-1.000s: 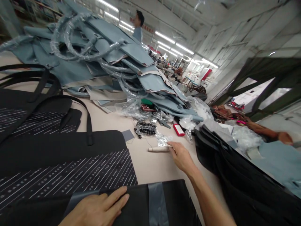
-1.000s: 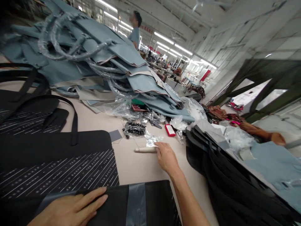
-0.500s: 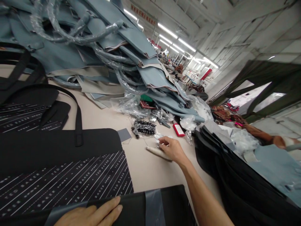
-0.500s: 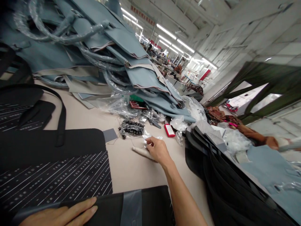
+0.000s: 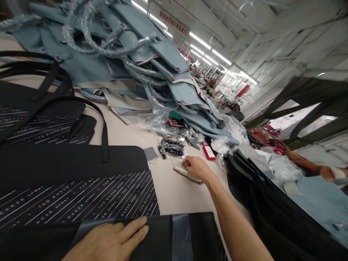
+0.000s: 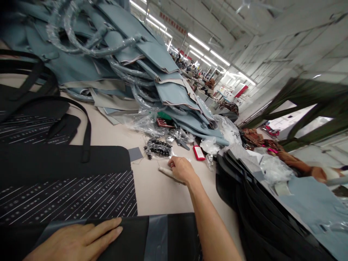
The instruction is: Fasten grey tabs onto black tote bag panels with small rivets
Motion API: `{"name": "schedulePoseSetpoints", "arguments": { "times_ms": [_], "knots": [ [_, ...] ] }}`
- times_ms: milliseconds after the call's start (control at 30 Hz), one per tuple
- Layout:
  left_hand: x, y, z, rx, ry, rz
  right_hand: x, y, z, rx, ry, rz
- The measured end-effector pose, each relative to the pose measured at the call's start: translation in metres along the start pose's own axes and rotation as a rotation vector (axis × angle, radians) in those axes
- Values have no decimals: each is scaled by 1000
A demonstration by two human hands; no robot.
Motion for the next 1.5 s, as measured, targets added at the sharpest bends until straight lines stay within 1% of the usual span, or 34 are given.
{"name": "schedulePoseSetpoints", "arguments": {
  "times_ms": [67, 133, 200, 233, 333, 433, 533, 633, 733, 800, 900, 1000, 1167, 1367, 1500],
  "knots": [
    [5, -5, -18, -6, 11, -19, -1, 2, -2, 33, -59, 1],
    [10, -10, -34, -42, 6, -43, 0, 7, -4, 91, -146, 21],
    [14, -14, -45, -78, -6, -55, 1, 16, -8, 150, -266, 53],
    [16, -15, -48, -92, -13, -65, 0, 21, -9, 173, -337, 67],
    [17, -13, -46, -98, -21, -103, -7, 40, -13, 207, -532, 92],
    [18, -9, -41, -87, -20, -107, -27, 60, -9, 224, -736, 97],
    [19, -6, -41, -79, -16, -75, -54, 76, 3, 209, -964, 91],
    [19, -7, -45, -78, -10, -55, -79, 87, 20, 130, -1042, 82],
    [19, -8, -47, -92, -26, -47, -98, 95, 38, 37, -1036, 60],
    [19, -8, -48, -94, -30, -50, -108, 98, 49, -27, -996, 14],
    [19, -7, -46, -102, -28, -50, -119, 101, 63, -133, -907, -73],
    [19, -7, -44, -99, -39, -39, -125, 101, 71, -202, -826, -135],
    [19, -6, -43, -88, -41, -31, -131, 94, 69, -254, -721, -180],
    [19, -7, -44, -93, -38, -19, -138, 82, 63, -311, -523, -218],
    [18, -7, -42, -113, -30, -46, -143, 78, 57, -377, -446, -262]
  ]
}}
Point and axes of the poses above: each hand's wrist, its own y-axis away from the middle knuckle, its own z-axis out of the palm, x = y × z, the point moved 3 cm from there along -y, towards the middle knuckle, and after that the axes turned 7 degrees about -z, right-handed, at the moved point
